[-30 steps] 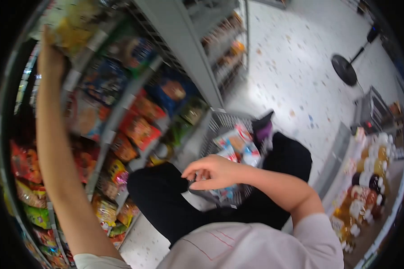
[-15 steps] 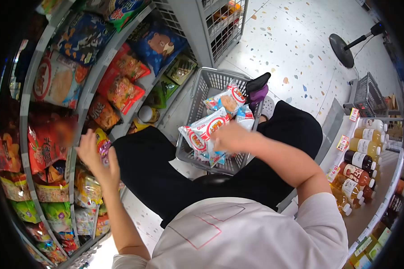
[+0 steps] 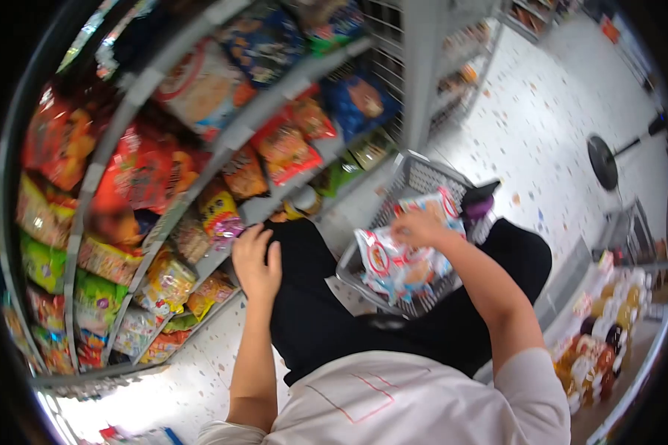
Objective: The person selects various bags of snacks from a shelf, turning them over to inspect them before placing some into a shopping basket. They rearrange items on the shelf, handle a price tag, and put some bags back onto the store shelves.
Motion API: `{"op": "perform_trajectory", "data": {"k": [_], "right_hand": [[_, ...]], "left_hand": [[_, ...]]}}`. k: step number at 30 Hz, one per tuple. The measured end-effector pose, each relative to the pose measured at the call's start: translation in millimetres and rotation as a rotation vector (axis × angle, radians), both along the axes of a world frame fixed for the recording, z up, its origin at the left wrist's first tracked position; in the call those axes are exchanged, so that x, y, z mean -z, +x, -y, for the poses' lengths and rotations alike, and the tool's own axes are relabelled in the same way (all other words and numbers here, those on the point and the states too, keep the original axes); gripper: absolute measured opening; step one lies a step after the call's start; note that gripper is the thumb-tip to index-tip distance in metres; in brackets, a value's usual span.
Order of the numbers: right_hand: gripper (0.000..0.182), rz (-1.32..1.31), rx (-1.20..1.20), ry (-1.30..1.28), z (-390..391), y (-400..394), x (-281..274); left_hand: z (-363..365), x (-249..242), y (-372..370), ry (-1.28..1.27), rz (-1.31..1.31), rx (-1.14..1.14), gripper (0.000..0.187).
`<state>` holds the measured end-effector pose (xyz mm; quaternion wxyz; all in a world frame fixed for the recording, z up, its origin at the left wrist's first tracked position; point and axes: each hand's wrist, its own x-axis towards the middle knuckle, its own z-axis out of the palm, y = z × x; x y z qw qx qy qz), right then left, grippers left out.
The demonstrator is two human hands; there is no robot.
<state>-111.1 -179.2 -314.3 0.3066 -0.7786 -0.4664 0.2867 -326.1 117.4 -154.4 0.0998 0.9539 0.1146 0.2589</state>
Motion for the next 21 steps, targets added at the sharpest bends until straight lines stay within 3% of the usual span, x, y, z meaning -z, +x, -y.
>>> {"op": "perform_trajectory", "data": {"k": [1, 3, 7, 12, 15, 17, 18, 21], "right_hand": [[0.02, 0.058, -0.06, 0.148, 3, 0, 1], [0.017, 0.016, -0.012, 0.194, 9, -8, -7], [0.013, -0.117, 0.078, 0.127, 15, -14, -17], [0.013, -0.061, 0.152, 0.207, 17, -25, -24], [0.015, -0.114, 0.24, 0.084, 17, -28, -25], [0.015, 0.122, 0.254, 0.234, 17, -28, -18], [0.015, 0.128, 0.256, 0.233, 16, -27, -26], [0.021, 0.538, 0.245, 0.236, 12, -30, -56]], "left_hand": [[2, -2, -1, -0.004, -0.002, -0.021, 0.024], [2, -1, 0, -0.014, 0.001, -0.043, 0.024], [3, -2, -1, -0.02, 0.0, -0.049, 0.024], [6, -4, 1, -0.041, 0.021, -0.052, 0.022], [6, -3, 2, -0.054, 0.017, -0.049, 0.021], [5, -4, 2, -0.056, 0.01, -0.046, 0.021], [5, -4, 3, -0.056, 0.001, -0.043, 0.02], [5, -4, 5, -0.061, -0.007, -0.041, 0.019]]}}
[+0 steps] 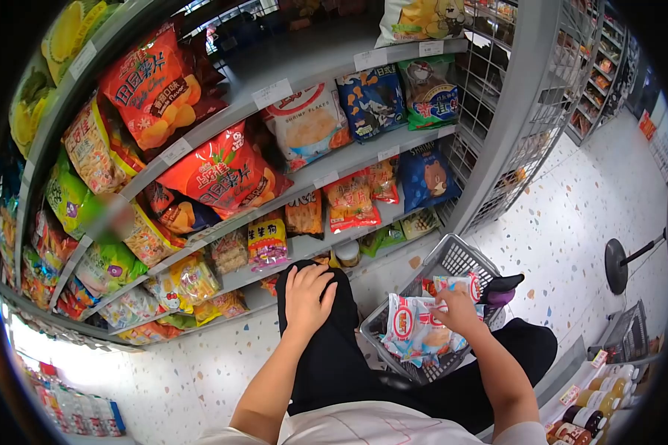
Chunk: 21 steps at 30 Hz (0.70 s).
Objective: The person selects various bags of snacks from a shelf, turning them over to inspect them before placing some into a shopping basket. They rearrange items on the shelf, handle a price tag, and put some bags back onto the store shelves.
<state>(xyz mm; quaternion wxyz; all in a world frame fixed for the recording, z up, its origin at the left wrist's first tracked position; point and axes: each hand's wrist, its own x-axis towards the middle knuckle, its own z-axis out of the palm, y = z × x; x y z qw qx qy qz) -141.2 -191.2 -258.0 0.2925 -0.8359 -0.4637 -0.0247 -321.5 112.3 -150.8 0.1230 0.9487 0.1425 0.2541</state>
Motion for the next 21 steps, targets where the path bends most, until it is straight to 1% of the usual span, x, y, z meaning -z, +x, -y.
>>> {"op": "perform_trajectory", "data": {"k": [1, 3, 4, 5, 7, 8, 9, 11, 12, 13, 15, 16, 18, 19, 21], "right_hand": [[0.021, 0.005, -0.001, 0.003, -3, -4, -22], [0.031, -0.278, 0.077, -0.112, -8, -15, -62], [0.033, -0.191, 0.068, -0.023, -9, -18, -64], [0.033, -0.191, 0.078, -0.021, -7, -20, -63], [0.024, -0.148, -0.043, 0.056, -1, -20, -63], [0.019, -0.212, -0.048, 0.036, 0, -19, -67], [0.019, -0.211, -0.035, 0.032, 1, -19, -63], [0.017, -0.34, -0.049, 0.063, -1, -19, -51], [0.014, -0.35, -0.1, 0.079, -6, -20, -56], [0.014, -0.352, -0.097, 0.081, -12, -22, -59], [0.011, -0.372, -0.201, 0.056, -23, -27, -59], [0.011, -0.374, -0.203, 0.057, -26, -30, -54], [0.009, -0.4, -0.32, -0.061, -30, -36, -45], [0.009, -0.401, -0.321, -0.061, -31, -39, -47], [0.011, -0.437, -0.367, -0.207, -29, -48, -61]], "left_hand": [[-1, 0, 1, 0.003, 0.005, -0.001, 0.019], [-1, 0, 1, -0.013, -0.008, 0.017, 0.019], [0, -3, 2, -0.016, -0.007, 0.014, 0.019], [0, -3, 3, -0.016, -0.007, 0.024, 0.019], [-2, 0, 5, -0.008, -0.01, 0.019, 0.021], [-2, 0, 7, -0.006, 0.002, 0.016, 0.021], [-3, -1, 9, -0.006, 0.005, 0.016, 0.021], [-6, 0, 13, -0.014, 0.015, 0.014, 0.021], [-6, -1, 15, -0.016, 0.027, 0.009, 0.019], [-7, -1, 16, -0.015, 0.024, 0.012, 0.019], [-9, -2, 18, -0.022, 0.021, 0.01, 0.016], [-10, -3, 20, -0.023, 0.026, 0.011, 0.014], [-12, -3, 21, -0.026, 0.024, 0.012, 0.014], [-12, -3, 21, -0.031, 0.025, 0.014, 0.013], [-12, -4, 22, -0.032, 0.023, 0.011, 0.013]]}}
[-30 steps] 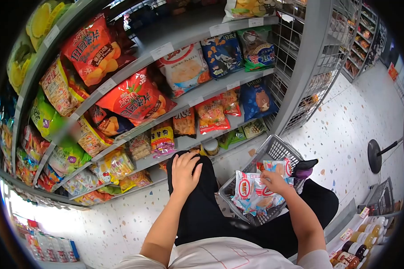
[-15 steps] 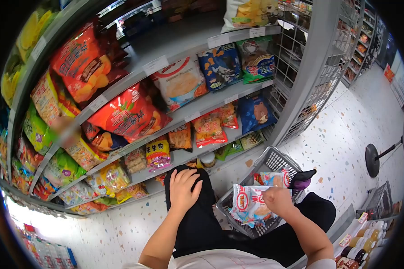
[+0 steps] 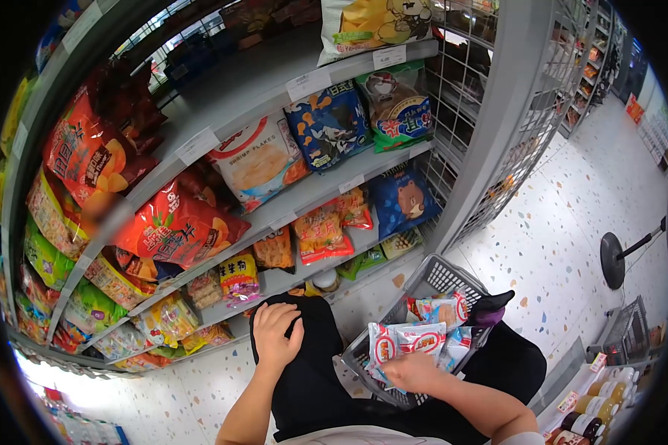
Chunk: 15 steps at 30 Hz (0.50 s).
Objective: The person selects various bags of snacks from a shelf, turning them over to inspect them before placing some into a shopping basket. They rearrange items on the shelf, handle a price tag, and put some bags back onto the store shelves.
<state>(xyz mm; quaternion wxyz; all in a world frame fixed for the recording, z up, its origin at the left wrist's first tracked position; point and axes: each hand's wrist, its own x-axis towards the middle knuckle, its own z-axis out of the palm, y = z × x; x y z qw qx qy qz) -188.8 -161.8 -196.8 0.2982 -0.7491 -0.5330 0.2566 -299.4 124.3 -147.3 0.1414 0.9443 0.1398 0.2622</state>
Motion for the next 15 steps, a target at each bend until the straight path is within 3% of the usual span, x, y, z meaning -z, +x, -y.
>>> {"op": "perform_trajectory", "data": {"k": [4, 15], "right_hand": [[0.01, -0.007, -0.136, -0.016, 3, -13, 3], [0.011, -0.048, -0.132, -0.007, 8, -9, 0]], "left_hand": [[-2, 0, 1, -0.016, 0.004, 0.016, 0.013], [-4, 0, 1, -0.027, -0.001, 0.028, 0.013]]}}
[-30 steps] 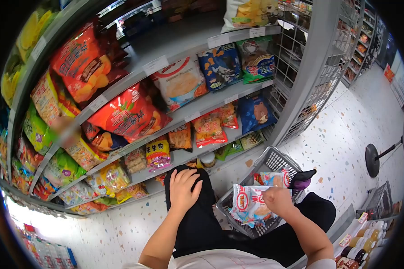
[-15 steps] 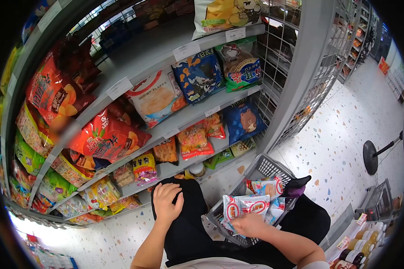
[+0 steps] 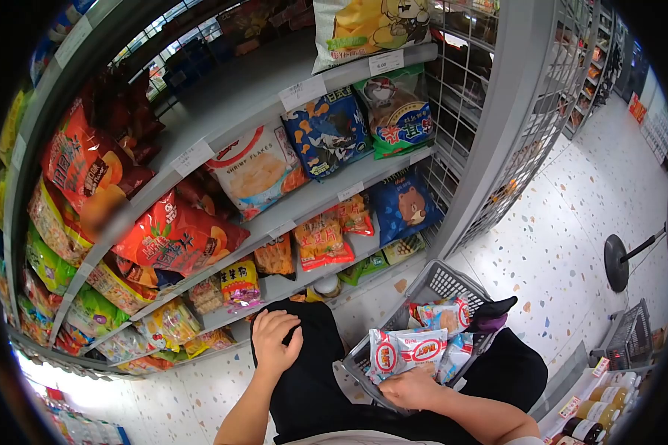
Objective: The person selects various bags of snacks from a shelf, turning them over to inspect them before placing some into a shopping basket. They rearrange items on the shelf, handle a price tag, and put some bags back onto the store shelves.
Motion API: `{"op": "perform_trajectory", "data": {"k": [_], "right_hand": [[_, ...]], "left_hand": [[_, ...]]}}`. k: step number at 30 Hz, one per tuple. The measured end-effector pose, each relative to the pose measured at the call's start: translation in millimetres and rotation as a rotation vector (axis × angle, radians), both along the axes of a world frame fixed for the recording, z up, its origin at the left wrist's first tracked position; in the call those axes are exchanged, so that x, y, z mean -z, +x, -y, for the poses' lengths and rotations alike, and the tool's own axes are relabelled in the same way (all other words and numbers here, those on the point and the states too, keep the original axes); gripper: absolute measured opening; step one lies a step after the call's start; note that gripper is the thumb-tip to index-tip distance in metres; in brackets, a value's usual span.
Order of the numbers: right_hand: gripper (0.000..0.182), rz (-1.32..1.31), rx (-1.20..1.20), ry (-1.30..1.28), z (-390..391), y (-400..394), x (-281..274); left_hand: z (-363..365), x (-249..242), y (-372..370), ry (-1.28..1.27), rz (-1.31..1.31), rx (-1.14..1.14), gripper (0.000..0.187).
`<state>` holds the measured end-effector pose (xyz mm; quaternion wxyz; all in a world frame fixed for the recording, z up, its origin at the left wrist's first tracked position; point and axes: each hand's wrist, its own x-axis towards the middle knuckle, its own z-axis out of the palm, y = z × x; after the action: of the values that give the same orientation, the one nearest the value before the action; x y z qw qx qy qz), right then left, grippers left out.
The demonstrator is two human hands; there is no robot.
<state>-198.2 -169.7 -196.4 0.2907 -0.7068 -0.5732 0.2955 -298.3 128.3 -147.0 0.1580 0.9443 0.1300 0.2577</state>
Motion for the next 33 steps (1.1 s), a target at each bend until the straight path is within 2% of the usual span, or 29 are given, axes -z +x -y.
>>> {"op": "perform_trajectory", "data": {"k": [23, 25, 29, 33], "right_hand": [[0.012, -0.002, -0.043, -0.118, -3, 2, -9], [0.011, -0.006, -0.027, -0.07, -3, 2, -6], [0.011, 0.011, -0.008, -0.007, -3, 1, -2], [0.01, 0.098, -0.019, -0.124, -8, 1, -19]], "left_hand": [[-2, 5, -2, 0.02, 0.019, 0.005, 0.007], [-3, 6, -3, 0.027, 0.014, 0.007, 0.005], [-3, 5, -2, 0.024, 0.022, 0.009, 0.014], [-2, 5, -3, 0.008, 0.032, 0.009, 0.021]]}}
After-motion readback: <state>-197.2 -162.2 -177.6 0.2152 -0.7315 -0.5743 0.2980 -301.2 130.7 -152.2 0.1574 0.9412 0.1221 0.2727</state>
